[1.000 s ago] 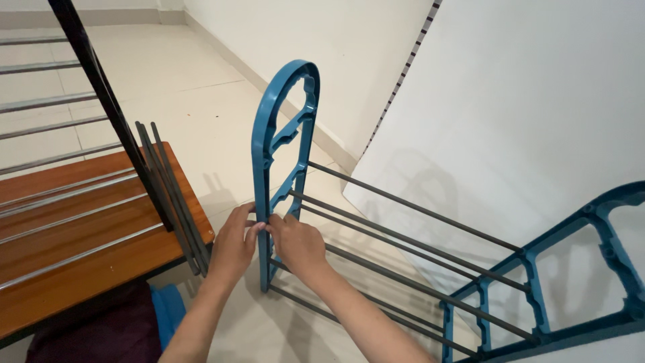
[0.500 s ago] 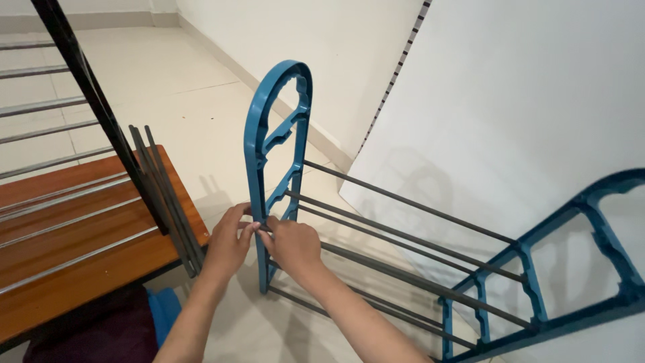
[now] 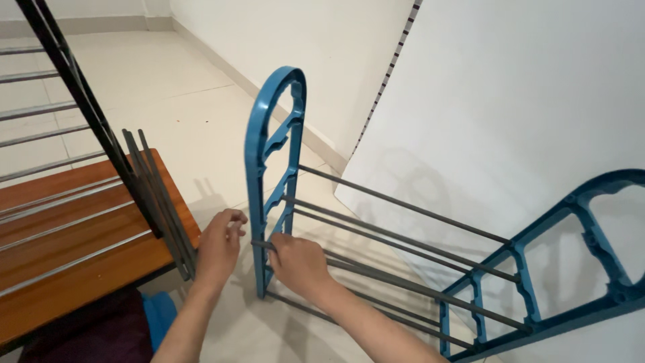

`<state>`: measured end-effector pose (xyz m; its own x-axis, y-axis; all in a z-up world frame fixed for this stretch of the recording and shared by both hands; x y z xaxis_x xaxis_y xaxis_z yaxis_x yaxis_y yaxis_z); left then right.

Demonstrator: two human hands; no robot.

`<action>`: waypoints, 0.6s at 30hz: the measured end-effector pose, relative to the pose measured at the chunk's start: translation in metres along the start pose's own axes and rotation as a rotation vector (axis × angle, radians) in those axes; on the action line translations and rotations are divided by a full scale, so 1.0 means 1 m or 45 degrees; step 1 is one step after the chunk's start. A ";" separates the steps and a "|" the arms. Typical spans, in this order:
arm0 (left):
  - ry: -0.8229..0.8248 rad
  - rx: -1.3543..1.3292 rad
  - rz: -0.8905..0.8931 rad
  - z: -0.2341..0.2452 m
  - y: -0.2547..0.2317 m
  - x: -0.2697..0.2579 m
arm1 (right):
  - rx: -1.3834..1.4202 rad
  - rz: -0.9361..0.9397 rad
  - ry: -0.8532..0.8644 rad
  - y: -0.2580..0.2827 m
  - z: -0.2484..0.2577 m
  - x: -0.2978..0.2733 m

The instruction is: The person removes folded blue and maroon cloths from a blue metal shoe rack and places them on the floor. Then the person inserts several metal rods into the side frames of the shoe rack, one at a time, to assemble the rack structure.

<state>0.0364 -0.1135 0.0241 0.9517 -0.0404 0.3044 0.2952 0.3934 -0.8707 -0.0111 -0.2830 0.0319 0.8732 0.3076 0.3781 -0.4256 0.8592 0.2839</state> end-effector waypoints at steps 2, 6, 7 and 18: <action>-0.078 0.057 -0.108 -0.002 -0.001 -0.001 | -0.010 0.023 -0.021 -0.002 0.003 -0.002; -0.140 0.379 -0.443 0.000 -0.004 -0.014 | -0.044 0.048 -0.030 -0.009 0.007 -0.007; -0.126 0.457 -0.543 0.000 -0.004 -0.018 | -0.064 0.030 -0.007 -0.013 0.008 -0.009; 0.192 1.033 -0.761 -0.039 0.000 -0.036 | -0.044 0.070 -0.090 -0.056 0.033 -0.066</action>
<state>0.0054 -0.1481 -0.0015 0.6844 -0.5277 0.5032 0.6328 0.7726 -0.0504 -0.0524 -0.3653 0.0202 0.8292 0.3265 0.4537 -0.4632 0.8557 0.2308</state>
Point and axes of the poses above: each hand's wrist, its own x-axis towards the middle knuckle, its own z-axis out of the back of the hand, y = z × x, the point moved 1 cm from there along x, towards the middle knuckle, and after that the axes turned 4 degrees about y, right-handed, at the moved point
